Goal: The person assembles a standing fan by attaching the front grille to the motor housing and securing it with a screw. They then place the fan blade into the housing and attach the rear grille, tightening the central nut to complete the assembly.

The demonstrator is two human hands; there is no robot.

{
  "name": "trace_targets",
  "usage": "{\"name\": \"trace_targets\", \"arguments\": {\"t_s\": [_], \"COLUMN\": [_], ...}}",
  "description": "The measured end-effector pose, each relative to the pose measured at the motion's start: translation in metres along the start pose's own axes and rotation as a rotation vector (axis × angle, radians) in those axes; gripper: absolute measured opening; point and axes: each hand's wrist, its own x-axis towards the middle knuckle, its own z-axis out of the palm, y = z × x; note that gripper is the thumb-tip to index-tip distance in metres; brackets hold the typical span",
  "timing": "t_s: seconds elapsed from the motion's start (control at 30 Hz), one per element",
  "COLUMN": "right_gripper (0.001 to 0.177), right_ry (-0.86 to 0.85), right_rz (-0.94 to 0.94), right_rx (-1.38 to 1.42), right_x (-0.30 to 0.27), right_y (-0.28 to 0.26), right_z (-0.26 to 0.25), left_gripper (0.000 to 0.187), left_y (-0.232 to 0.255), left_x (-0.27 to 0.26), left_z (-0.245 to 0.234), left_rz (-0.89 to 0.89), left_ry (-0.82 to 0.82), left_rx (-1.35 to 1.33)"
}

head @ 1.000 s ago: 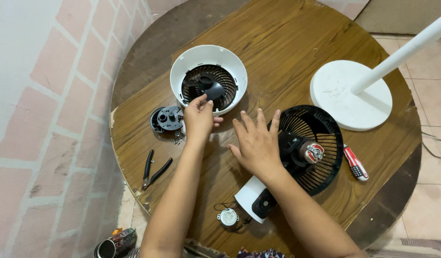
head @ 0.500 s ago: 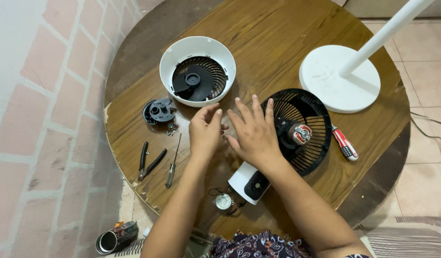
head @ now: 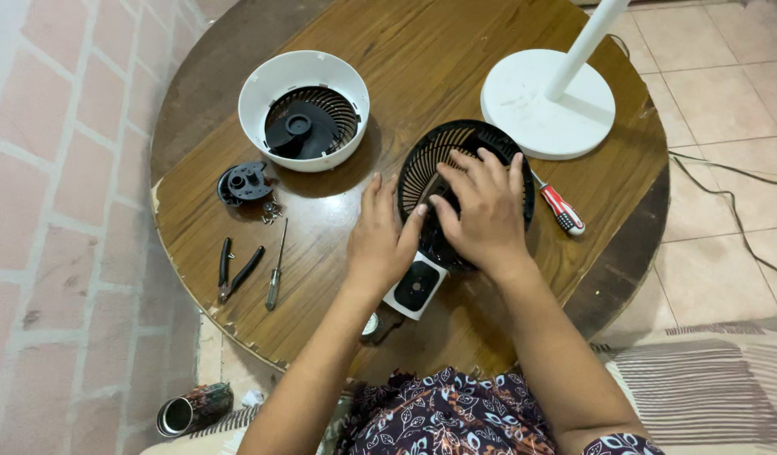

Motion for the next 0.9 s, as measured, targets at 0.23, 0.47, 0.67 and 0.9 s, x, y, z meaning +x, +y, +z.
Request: {"name": "trace_targets", "arguments": {"t_s": [0.23,0.47,0.67,0.9], "right_gripper": [0.025,0.02,0.012,0.024], "right_ry": [0.037,0.07,0.093,0.033], "right_rz": [0.113,0.02,-0.047,0.092], "right_rx": [0.07,0.035,-0.087,-0.252], "right_x": [-0.03,-0.04,-0.038,-0.038], "right_y": [0.038,0.055,0.062,0.055], "right_z": [-0.02,-0.023,-0.024,-0.025], "left_gripper": [0.088,0.089,0.089,0.087], "left_y": [0.01,0.011,0.012,0.017], "left_x": [-0.026,-0.041,-0.043,-0.045], "left_z": [0.019,0.033,0.037,0.037], "left_rz": [0.053,-0.029,0.002,-0.012], "left_ry": [-0.102,-0.185,-0.161,-0.174], "left_rx": [0.085,0.131,0.176,0.211]}}
